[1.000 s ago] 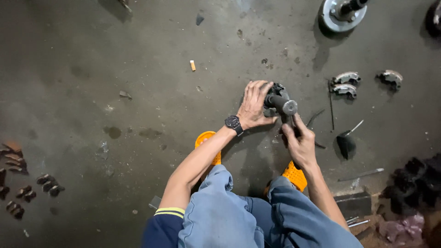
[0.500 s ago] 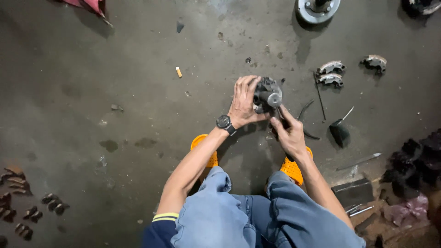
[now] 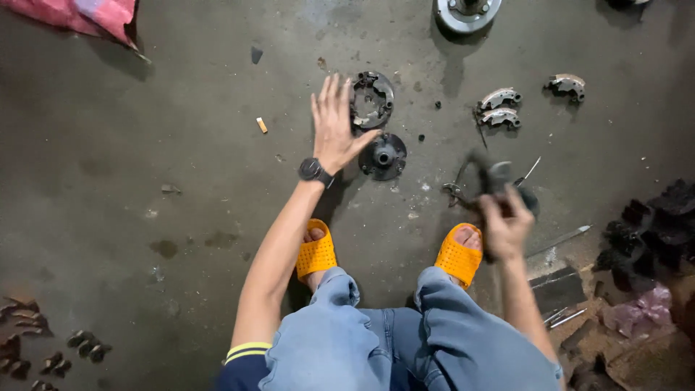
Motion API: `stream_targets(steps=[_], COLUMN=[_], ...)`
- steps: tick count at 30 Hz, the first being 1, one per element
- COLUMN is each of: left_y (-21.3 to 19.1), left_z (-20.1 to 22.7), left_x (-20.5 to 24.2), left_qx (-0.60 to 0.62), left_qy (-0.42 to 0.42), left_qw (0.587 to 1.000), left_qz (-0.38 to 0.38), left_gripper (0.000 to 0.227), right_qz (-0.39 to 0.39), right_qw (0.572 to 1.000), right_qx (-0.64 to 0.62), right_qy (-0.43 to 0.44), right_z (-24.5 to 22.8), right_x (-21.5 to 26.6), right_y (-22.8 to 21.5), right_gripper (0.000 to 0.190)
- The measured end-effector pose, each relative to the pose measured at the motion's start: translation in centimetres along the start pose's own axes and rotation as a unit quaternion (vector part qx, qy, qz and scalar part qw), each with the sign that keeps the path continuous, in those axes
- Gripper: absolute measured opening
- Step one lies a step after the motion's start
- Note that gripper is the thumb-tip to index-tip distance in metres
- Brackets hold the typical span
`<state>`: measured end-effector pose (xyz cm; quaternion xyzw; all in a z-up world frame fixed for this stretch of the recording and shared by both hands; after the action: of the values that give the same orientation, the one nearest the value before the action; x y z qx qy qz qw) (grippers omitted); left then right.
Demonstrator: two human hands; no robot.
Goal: The person sits on the floor and assembles a mechanical component using pliers, a hammer, and a screwdriver. They remove and reattach parts, adjust components, and secure them with tools.
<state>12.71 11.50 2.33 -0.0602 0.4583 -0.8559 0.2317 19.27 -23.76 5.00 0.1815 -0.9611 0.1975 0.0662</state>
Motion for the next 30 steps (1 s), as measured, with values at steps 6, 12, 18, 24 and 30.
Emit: stream_targets(steps=[6,12,18,24,30], left_y=[-3.7,-5.3,-2.1,5.5,5.2], left_z=[-1.0,0.7,2.5,4.4,6.9], left_x=[4.7,7.1,6.7,7.5,6.8], left_qx=[0.083,0.081,0.047,-0.119,-0.078], left_qy=[-0.107,-0.057,-0.005,0.063,0.172], left_qw=[0.99,0.991,0.998,0.985,0.979], left_qz=[0.036,0.086,0.047,-0.11,-0.074], left_gripper=[0.063,0.038,0.026,0.045,0.03], right_qz=[0.078,0.088,0.054,-0.261,-0.207], right_qw=[0.973,0.887,0.893,0.883,0.899], right_qx=[0.213,0.389,0.293,0.313,0.296], right_qy=[-0.033,-0.232,-0.336,-0.232,-0.248], right_z=[0.6,4.9,-8.0,-1.5,-1.1], right_x=[-6.9,-9.5,-5.9,-1.8,-0.6], right_y=[-10.9,-11.4,1.2,18.2,18.1], right_gripper=[0.02,0.023,0.011,0.03,0.006])
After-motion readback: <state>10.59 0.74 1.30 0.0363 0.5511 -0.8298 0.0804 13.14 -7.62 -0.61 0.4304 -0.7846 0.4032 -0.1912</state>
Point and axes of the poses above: each hand's wrist, its own x-axis away from the middle knuckle, its own y-axis out of the palm, z = x × y, the point moved 10 cm from there along -x, towards the middle knuckle, and after that the axes turned 4 degrees about -y, right-handed, at the moved point
